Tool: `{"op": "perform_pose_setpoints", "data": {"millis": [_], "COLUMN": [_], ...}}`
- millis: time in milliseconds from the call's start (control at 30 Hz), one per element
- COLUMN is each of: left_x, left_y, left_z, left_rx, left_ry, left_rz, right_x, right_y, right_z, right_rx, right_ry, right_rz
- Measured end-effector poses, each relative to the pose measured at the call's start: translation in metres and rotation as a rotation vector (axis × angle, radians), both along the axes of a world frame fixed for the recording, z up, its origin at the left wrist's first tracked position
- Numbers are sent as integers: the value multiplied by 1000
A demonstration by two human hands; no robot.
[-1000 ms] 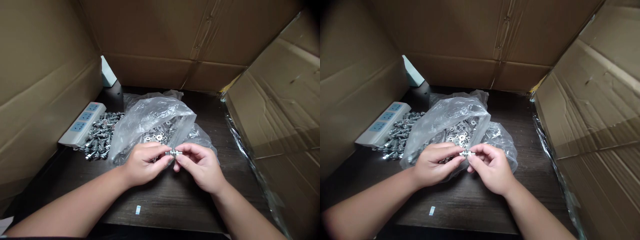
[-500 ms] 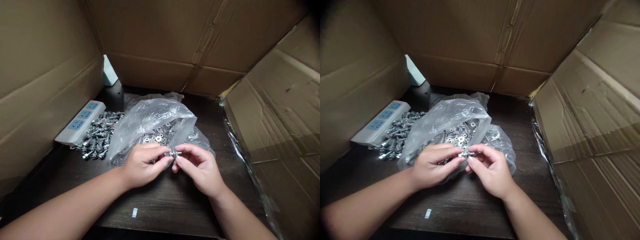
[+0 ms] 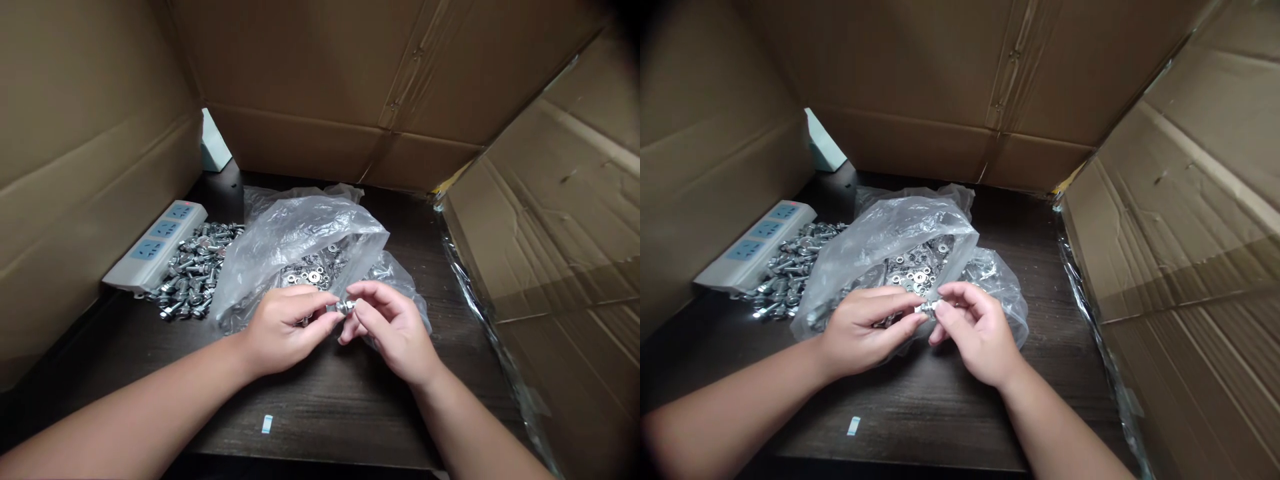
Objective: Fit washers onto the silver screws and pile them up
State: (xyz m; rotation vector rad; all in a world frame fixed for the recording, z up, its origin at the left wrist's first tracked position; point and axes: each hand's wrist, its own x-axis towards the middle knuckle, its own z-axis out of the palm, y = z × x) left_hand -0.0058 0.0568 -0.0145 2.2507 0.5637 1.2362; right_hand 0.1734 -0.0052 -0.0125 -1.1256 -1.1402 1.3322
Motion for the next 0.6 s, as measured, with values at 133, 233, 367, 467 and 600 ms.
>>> {"op": "perform_pose_setpoints", "data": {"millis": [133,233,367,467,600], "left_x": [0,0,-1,-1,-1], "left_y": [0,0,0,-1,-1], "left_z": [0,2,4,3,1], "left_rx": [-16,-21,-23,-7,-17], "left_ry": [-11,-14,11,37,23], "left_rz": [8,-23,-68,-82,-20], "right_x": [1,1,0,0,0], "right_y": [-1,-1,-2,-1,2], "right_z": [-2,-1,3,4,-1], "right_rx": [85,70,29,-8,-97], "right_ry": [38,8,-66,-159,-30], "right_rz": [22,15,26,61,51]}}
